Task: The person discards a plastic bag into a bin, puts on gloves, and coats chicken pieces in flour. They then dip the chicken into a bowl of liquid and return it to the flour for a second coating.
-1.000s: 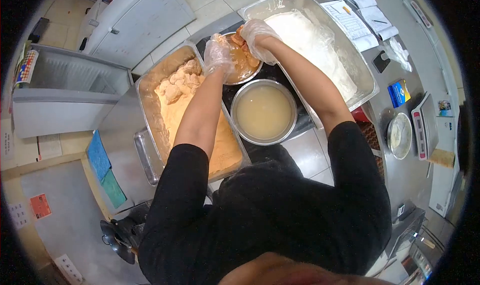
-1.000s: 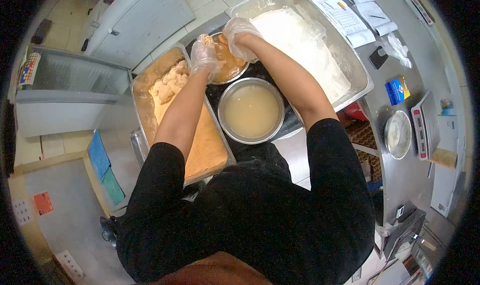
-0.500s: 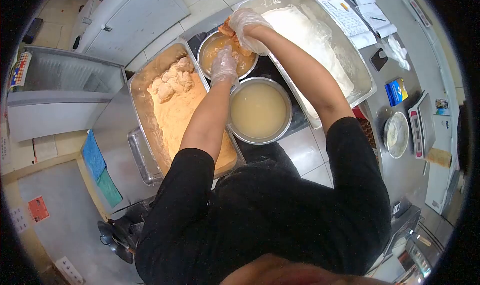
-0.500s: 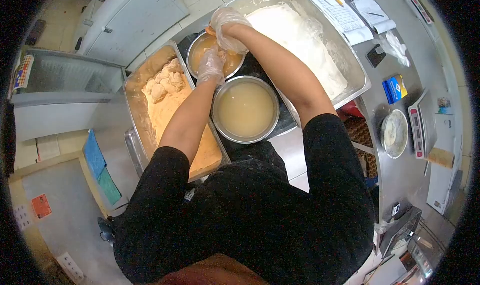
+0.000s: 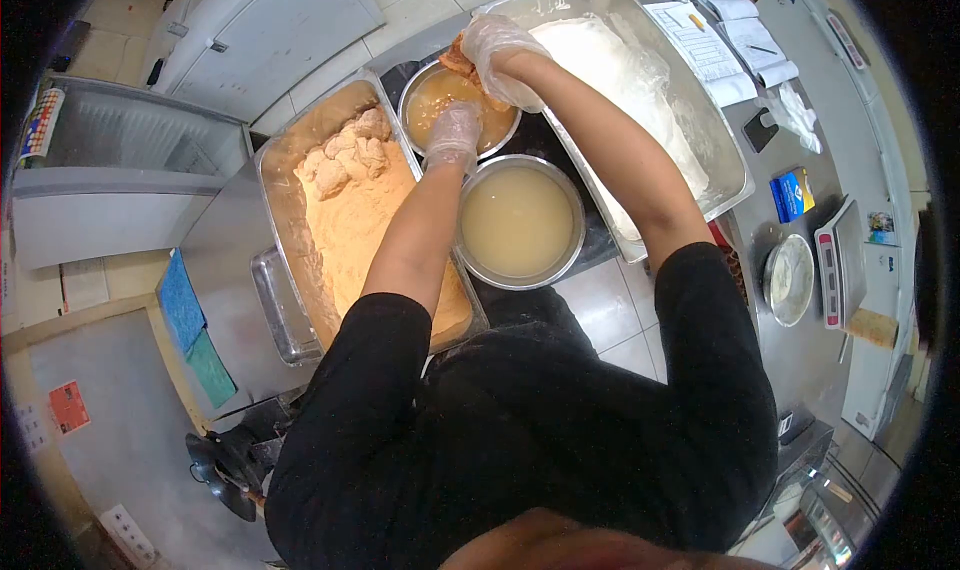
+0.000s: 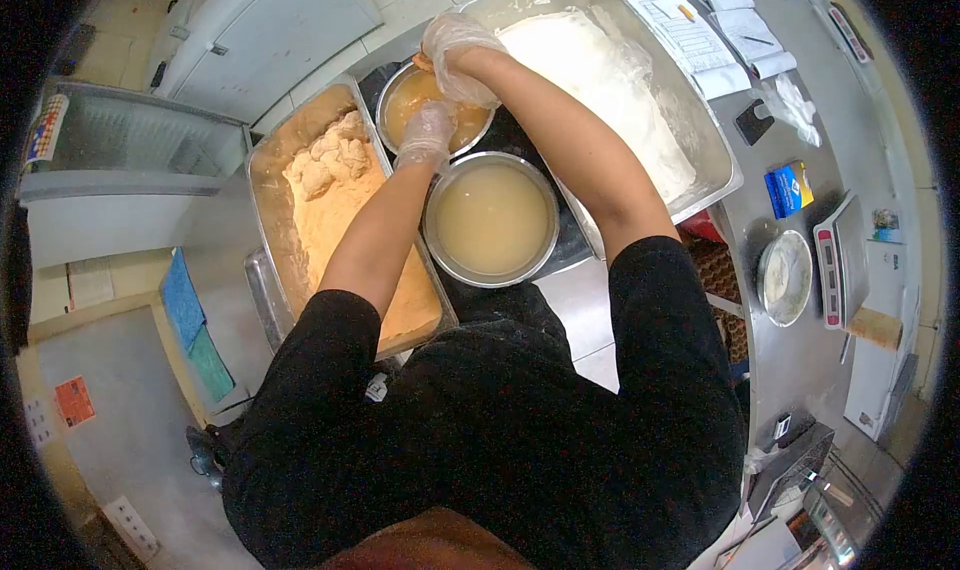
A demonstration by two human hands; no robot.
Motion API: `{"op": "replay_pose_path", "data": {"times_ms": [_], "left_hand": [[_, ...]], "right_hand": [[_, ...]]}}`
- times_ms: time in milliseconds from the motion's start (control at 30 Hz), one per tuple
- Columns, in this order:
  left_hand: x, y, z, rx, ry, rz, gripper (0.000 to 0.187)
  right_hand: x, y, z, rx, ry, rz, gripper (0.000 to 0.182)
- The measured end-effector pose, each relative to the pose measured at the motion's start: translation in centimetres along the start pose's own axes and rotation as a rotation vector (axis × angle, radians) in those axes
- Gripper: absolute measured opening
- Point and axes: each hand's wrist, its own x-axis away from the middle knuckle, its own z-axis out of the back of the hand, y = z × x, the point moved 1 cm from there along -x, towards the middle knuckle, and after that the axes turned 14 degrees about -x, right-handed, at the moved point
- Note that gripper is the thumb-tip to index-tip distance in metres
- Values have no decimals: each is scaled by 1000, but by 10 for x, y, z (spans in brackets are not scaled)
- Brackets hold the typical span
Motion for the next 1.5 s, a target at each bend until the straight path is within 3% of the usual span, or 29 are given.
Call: {"op": "replay_pose_path", "data": {"times_ms": [167, 233, 367, 433, 467, 533, 567, 633, 767, 867, 933, 967, 1033, 1167, 1233, 1367, 1433, 1500], "left_hand": [[-4, -4, -8, 128, 36, 63, 33], [-9, -5, -8, 34, 46, -50, 34], [-8, -6, 11, -38, -9, -62, 32], [-4, -8, 24, 93, 64, 62, 30], [0, -4, 36, 92, 62, 62, 30], [9, -3, 51, 458, 149, 332, 33], [8, -6, 50, 455, 147, 332, 33], [-1, -15, 52, 475, 97, 398, 35], [-29, -41, 36, 397, 172, 339, 33], [-33, -50, 40, 353, 125, 348, 35], [-40, -55, 39, 18, 57, 195, 38], [-46, -57, 37, 19, 59, 197, 38], [-44, -60, 36, 304, 118, 335, 41], [-25, -51, 52, 216, 80, 331, 43], [-23, -49, 57, 344, 111, 359, 43], [-25, -51, 58, 360, 95, 351, 44], [-24, -50, 59, 374, 134, 339, 41], [-39, -59, 44, 360, 156, 346, 41]], "right_hand": [[-1, -1, 1, -24, -30, -63, 52], [-5, 0, -4, 59, -76, -34, 51], [4, -6, 4, 74, -41, -31, 47], [10, -12, 11, 40, -61, -32, 30], [14, -14, 14, 38, -61, -34, 30], [21, -16, 17, -62, -48, -35, 30], [17, -11, 12, -64, -48, -36, 30], [5, 1, 0, 20, 37, 39, 48], [12, 1, -9, 45, 43, 80, 49], [21, 0, -16, -3, 16, -21, 40], [28, 4, -23, 92, 98, 78, 29], [27, 7, -29, 93, 97, 80, 29], [27, 9, -39, 23, 68, 24, 27], [27, 11, -47, -103, 59, -71, 25], [23, 10, -49, 38, 12, -45, 24], [32, 2, -52, 14, -17, -91, 26], [32, -8, -57, -200, 8, -316, 33], [29, 3, -77, -198, -6, -318, 34]]}}
